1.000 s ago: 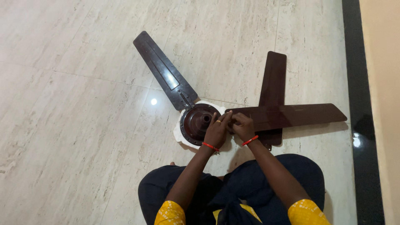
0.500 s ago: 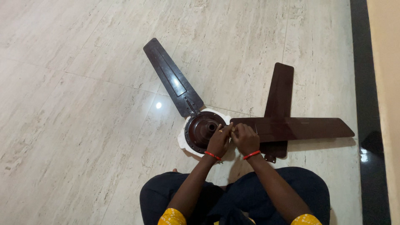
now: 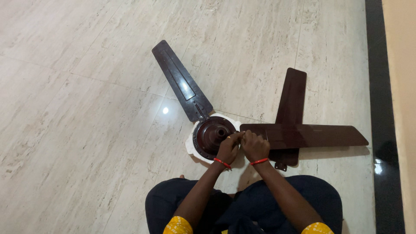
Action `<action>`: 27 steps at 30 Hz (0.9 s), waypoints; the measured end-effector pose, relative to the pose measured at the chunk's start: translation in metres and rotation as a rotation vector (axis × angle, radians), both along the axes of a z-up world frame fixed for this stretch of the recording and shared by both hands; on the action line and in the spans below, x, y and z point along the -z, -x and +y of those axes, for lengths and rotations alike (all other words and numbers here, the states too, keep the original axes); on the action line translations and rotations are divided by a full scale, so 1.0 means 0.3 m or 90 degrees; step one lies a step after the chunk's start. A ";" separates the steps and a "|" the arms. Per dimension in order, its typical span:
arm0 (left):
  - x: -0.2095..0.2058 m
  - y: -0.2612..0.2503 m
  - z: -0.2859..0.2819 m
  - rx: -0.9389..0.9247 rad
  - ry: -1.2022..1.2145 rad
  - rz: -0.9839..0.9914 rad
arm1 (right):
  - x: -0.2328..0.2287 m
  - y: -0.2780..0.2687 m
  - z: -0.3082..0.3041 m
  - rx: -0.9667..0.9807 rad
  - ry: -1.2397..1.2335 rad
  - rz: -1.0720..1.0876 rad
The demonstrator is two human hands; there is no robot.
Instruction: The person sits on the floor and uses a screwdriver to loosen and remove the screws holding the blades to the motor housing of an electric fan. They remove one blade, then continue to loosen the remaining blades.
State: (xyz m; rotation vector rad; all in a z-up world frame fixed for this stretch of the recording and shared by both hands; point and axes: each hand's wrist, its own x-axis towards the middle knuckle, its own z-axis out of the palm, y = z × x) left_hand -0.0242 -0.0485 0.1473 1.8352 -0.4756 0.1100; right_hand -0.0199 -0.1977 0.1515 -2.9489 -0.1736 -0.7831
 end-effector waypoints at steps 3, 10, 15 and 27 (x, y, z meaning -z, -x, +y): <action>0.004 -0.003 0.000 0.002 0.037 0.074 | 0.013 -0.015 -0.010 -0.041 -0.041 0.044; 0.003 0.001 0.003 0.005 0.113 0.124 | 0.032 -0.039 -0.025 -0.151 -0.061 0.153; 0.060 -0.021 -0.014 0.002 0.035 0.039 | 0.045 -0.076 -0.061 -0.257 -0.093 0.161; 0.187 -0.084 0.011 0.094 -0.125 0.027 | 0.136 -0.127 -0.101 -0.318 -0.038 0.228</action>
